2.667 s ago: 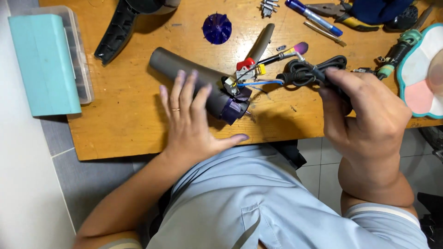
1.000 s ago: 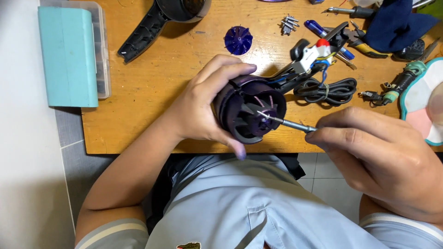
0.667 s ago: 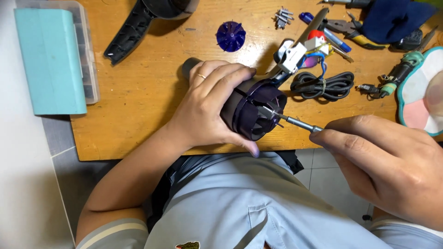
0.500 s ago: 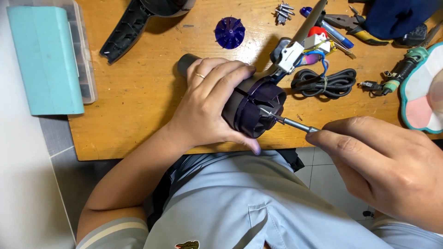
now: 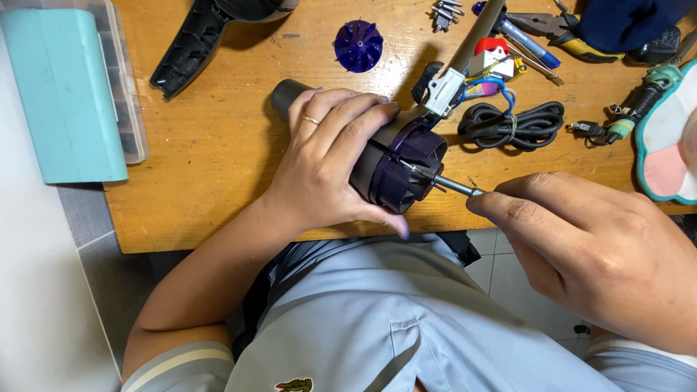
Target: The person is disassembling a hair dryer by removing screws with a screwdriver and then cleaning the internal components with a small brush.
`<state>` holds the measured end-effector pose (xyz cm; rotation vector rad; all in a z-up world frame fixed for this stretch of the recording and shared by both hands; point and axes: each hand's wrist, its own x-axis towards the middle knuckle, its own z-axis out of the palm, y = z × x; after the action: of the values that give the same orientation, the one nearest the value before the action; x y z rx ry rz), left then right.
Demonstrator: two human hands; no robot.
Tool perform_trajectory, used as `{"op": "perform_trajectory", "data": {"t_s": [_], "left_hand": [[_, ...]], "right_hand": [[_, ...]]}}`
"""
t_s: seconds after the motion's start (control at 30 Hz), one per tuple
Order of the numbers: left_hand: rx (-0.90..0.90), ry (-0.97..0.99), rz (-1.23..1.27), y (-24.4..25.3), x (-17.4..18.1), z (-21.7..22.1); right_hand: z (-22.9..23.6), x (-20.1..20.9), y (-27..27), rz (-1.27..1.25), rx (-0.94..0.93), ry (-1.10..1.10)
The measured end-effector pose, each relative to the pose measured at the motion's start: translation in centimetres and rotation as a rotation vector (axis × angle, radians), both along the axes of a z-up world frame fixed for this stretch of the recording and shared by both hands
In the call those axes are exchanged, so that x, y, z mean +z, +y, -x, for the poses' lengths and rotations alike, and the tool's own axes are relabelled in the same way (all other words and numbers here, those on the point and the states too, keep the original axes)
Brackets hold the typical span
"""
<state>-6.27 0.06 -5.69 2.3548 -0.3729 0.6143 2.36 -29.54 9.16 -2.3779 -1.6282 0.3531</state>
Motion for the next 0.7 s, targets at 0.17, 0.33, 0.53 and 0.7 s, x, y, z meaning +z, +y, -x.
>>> {"op": "perform_trajectory", "data": {"t_s": [0.17,0.33,0.53,0.7], "left_hand": [[0.001,-0.003,-0.009,-0.1,-0.2,0.0],[-0.004,-0.003,-0.034,-0.2,-0.4,0.1],[-0.003,0.02,-0.063,-0.3,-0.3,0.3],[0.022,-0.017,-0.114,-0.7,-1.0,0.5]], "right_hand": [[0.0,-0.2,0.0,0.008,0.005,-0.011],[0.1,-0.5,0.0,0.019,0.006,-0.047],[0.1,-0.8,0.0,0.034,0.003,-0.055],[0.4,-1.9,-0.1,0.113,-0.034,-0.071]]}}
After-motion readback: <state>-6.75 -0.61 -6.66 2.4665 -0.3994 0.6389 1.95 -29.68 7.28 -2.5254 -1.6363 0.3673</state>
